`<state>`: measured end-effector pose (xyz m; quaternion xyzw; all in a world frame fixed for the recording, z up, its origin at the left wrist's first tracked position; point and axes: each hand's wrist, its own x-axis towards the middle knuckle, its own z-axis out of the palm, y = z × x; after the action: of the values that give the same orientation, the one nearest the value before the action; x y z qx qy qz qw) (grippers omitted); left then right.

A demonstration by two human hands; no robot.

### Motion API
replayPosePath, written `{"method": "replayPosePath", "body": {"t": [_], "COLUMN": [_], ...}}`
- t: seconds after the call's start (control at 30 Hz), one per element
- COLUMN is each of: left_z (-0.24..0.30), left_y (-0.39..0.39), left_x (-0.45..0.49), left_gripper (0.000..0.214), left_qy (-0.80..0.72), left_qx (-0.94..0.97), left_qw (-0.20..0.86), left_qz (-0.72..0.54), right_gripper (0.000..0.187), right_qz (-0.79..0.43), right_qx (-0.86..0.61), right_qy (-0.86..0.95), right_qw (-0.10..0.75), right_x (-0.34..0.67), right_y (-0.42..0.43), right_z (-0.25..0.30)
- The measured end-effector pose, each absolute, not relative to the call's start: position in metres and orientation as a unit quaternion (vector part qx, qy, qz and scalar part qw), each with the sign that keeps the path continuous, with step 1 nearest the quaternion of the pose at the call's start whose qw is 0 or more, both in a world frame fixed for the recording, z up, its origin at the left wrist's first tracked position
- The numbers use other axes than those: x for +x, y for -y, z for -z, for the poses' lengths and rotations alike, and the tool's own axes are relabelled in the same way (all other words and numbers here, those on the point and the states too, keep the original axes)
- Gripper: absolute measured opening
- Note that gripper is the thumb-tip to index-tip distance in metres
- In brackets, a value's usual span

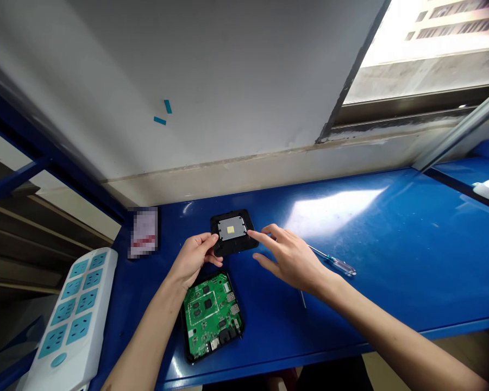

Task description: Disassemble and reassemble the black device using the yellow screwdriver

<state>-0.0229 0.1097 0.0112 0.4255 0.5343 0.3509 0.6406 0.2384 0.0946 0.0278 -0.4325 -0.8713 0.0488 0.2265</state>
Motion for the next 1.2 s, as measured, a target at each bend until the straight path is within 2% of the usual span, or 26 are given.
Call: {"method": "replayPosePath", "body": {"t": [0.17,0.27,0.4,0.77,1.07,1.2], "left_z": [-0.012,-0.016,-0.022,-0.039,-0.05,-0.052], "left_y": [-0.11,-0.109,-0.108,-0.097,-0.09,-0.088], "left_x": [-0.024,-0.023,-0.022,-0.016,-0.015,-0.014], "left_gripper": [0.03,0.024,0.033,0.036,0.033,0.033], "left_qy": [-0.533,-0.522,-0.51,-0.513,-0.547,-0.553], "left_qx": [0.418,0.42,0.419,0.463,0.489,0.494], "left_qw": [0.646,0.649,0.649,0.606,0.553,0.544], "left_qz": [-0.353,-0.361,-0.379,-0.394,-0.394,-0.392], "right_gripper": [0.058,0.056,0.058,0.03,0.033,0.027], "right_qz": [-0.063,-0.077,-0.096,-0.104,-0.049,-0.035], "right_qx": [-0.444,-0.452,-0.456,-0.411,-0.401,-0.392], "right_qy": [0.86,0.851,0.838,0.842,0.844,0.848], "right_qw": [0.242,0.254,0.283,0.333,0.351,0.356], "right_x": [0.237,0.237,0.24,0.24,0.243,0.243], "right_y": [-0.095,-0.094,-0.093,-0.091,-0.092,-0.094], "right_z": [-0.026,-0.024,-0.023,-0.025,-0.022,-0.024]}}
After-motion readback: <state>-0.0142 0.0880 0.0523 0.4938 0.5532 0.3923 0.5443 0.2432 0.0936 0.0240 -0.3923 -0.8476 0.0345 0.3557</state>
